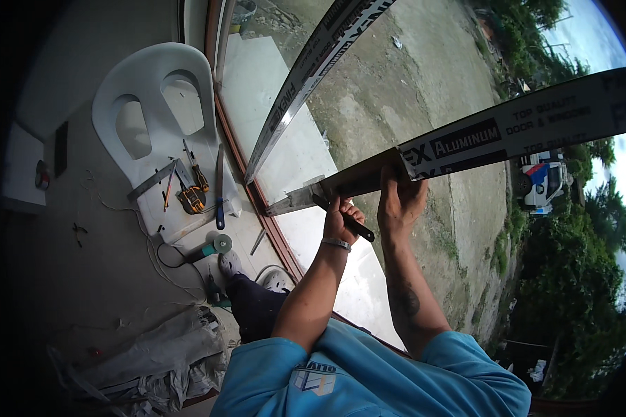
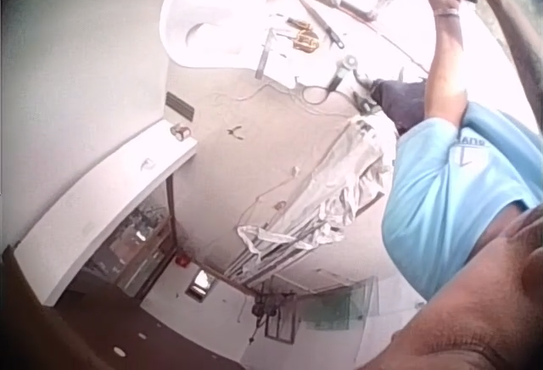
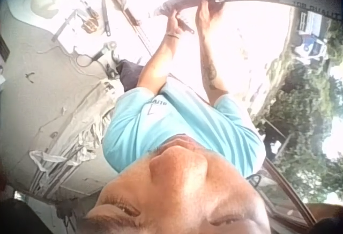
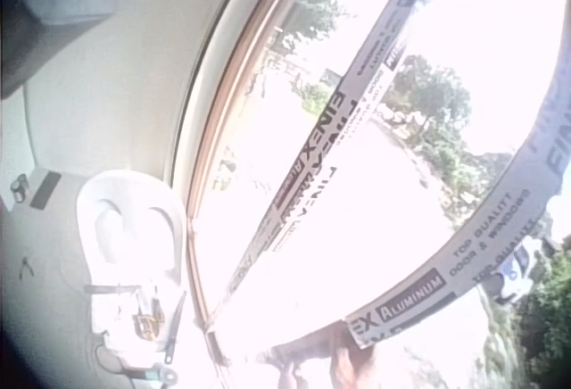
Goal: Installing a handle and lock mechanism onto an aluminum sliding door frame.
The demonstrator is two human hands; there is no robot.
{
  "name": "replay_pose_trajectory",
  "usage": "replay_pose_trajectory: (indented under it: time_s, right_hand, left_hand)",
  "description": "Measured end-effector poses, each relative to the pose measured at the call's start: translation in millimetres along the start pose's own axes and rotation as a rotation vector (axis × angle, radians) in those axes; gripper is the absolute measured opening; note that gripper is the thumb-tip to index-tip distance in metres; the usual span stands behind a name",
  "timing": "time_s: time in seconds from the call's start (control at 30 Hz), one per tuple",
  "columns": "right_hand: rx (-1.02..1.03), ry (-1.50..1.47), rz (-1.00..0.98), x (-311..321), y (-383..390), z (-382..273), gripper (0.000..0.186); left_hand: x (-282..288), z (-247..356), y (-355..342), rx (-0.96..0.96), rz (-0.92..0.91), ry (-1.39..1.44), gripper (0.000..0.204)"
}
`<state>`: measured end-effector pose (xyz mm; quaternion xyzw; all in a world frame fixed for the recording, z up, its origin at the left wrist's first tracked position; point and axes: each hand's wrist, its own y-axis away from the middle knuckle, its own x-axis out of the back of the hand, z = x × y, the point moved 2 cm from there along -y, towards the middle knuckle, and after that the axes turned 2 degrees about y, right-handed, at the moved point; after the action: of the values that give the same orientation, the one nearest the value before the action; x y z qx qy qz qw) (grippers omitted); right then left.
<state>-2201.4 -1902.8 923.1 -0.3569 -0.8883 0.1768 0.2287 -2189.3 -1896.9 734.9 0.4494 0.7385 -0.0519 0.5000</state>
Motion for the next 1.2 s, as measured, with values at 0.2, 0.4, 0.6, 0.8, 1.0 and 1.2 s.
replay_pose_trajectory:
  time_s: [0.2,0.4,0.6,0.8,1.0,1.2]
  right_hand:
    - [0.068,-0.009,0.015,0,-3,-5,0.031]
    - [-0.052,-0.077,-0.057,14,12,0,0.042]
    - [-0.433,0.218,-0.427,45,101,58,0.036]
    - [-0.424,0.065,-0.818,6,170,21,0.026]
    - [-0.463,0.105,-0.964,-60,178,27,0.032]
    - [-0.378,0.191,-1.073,-205,223,90,0.033]
  left_hand:
    - [-3,-1,-12,-0.079,0.094,0.018,0.036]
    - [-12,4,18,-0.129,0.303,-0.365,0.04]
    - [19,37,103,-0.223,0.312,-0.768,0.036]
    - [67,90,170,-0.2,0.235,-0.698,0.026]
    - [68,172,234,-0.316,0.673,-0.933,0.023]
    - [88,269,323,-0.442,0.917,-0.869,0.017]
